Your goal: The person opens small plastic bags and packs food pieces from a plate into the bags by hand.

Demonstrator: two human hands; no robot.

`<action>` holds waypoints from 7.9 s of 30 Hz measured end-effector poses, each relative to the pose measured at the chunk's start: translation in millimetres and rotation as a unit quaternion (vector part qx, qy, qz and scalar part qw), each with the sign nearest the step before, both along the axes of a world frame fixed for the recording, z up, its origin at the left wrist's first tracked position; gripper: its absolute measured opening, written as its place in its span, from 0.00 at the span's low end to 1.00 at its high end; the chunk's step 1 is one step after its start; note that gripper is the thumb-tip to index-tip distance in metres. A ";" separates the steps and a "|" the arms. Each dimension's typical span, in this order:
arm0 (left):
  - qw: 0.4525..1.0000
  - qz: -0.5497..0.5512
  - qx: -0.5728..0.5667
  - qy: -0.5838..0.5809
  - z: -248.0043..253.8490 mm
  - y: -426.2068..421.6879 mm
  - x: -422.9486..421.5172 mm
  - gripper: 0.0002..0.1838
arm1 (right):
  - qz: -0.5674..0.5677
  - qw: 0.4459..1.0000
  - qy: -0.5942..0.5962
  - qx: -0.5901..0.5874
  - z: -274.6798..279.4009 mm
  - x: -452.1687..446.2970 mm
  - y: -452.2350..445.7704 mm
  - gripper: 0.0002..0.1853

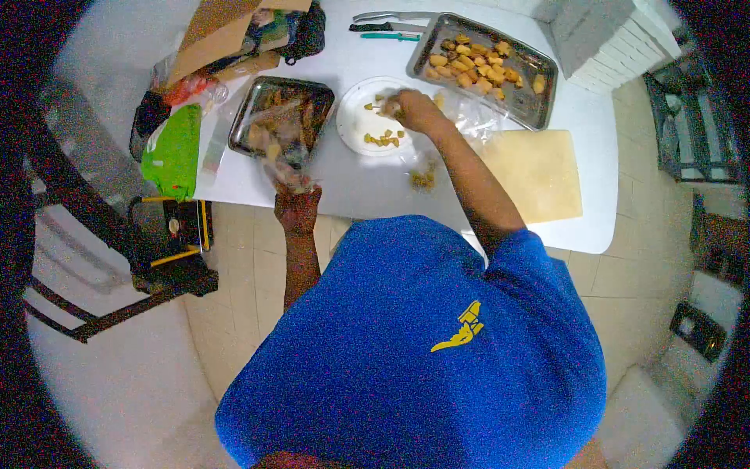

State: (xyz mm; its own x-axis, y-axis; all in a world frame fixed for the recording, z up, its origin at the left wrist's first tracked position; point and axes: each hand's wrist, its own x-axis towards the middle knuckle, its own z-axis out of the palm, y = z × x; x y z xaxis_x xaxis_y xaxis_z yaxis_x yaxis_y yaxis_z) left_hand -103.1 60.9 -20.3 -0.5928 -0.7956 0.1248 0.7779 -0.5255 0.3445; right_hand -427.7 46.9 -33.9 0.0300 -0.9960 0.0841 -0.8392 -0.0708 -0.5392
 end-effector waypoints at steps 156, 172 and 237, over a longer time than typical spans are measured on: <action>0.499 -0.111 -0.721 -0.467 115.2 8.7 -149.5 0.08 | -0.233 0.938 -0.144 -0.211 111.3 63.1 204.3 0.10; 0.613 -0.305 -0.558 -0.470 59.8 27.3 -124.7 0.09 | -0.285 0.856 -0.430 -0.042 42.2 86.2 236.1 0.13; 0.283 0.312 0.040 -0.906 -135.5 -313.1 279.5 0.33 | -0.525 0.820 0.007 -0.228 2.5 9.7 101.3 0.26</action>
State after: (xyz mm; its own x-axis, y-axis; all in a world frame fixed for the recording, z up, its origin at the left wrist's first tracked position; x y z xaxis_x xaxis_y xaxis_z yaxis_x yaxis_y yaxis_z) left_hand 176.4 -252.2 -155.7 0.6333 -0.7732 0.0332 -0.6879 -0.5427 0.4819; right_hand -418.0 148.2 -31.4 -0.8196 -0.3391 0.4618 -0.5728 0.5028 -0.6474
